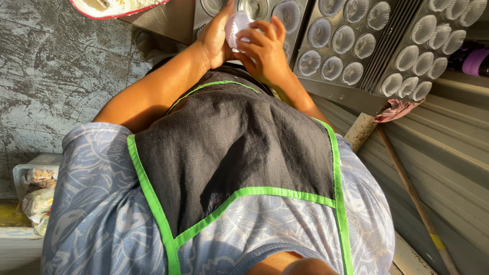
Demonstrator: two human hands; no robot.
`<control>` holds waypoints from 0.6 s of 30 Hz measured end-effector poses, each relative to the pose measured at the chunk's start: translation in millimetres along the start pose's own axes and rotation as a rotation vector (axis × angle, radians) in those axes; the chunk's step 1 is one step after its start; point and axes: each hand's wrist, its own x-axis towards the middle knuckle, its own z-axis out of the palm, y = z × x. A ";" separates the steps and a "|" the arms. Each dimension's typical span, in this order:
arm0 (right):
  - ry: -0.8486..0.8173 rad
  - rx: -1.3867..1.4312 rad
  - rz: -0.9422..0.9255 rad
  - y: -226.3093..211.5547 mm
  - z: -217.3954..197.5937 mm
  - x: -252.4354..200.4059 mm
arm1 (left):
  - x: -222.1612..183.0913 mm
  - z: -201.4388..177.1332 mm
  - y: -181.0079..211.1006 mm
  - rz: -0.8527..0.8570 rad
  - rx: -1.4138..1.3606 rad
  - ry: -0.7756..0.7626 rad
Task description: The person places paper cupcake liners one by one into the individual wells of multiple metal muffin tins on a stainless steel work surface.
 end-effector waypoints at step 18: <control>0.164 0.974 0.344 75.3 -24.2 3.5 | -2.6 -6.9 6.5 0.047 0.015 -0.005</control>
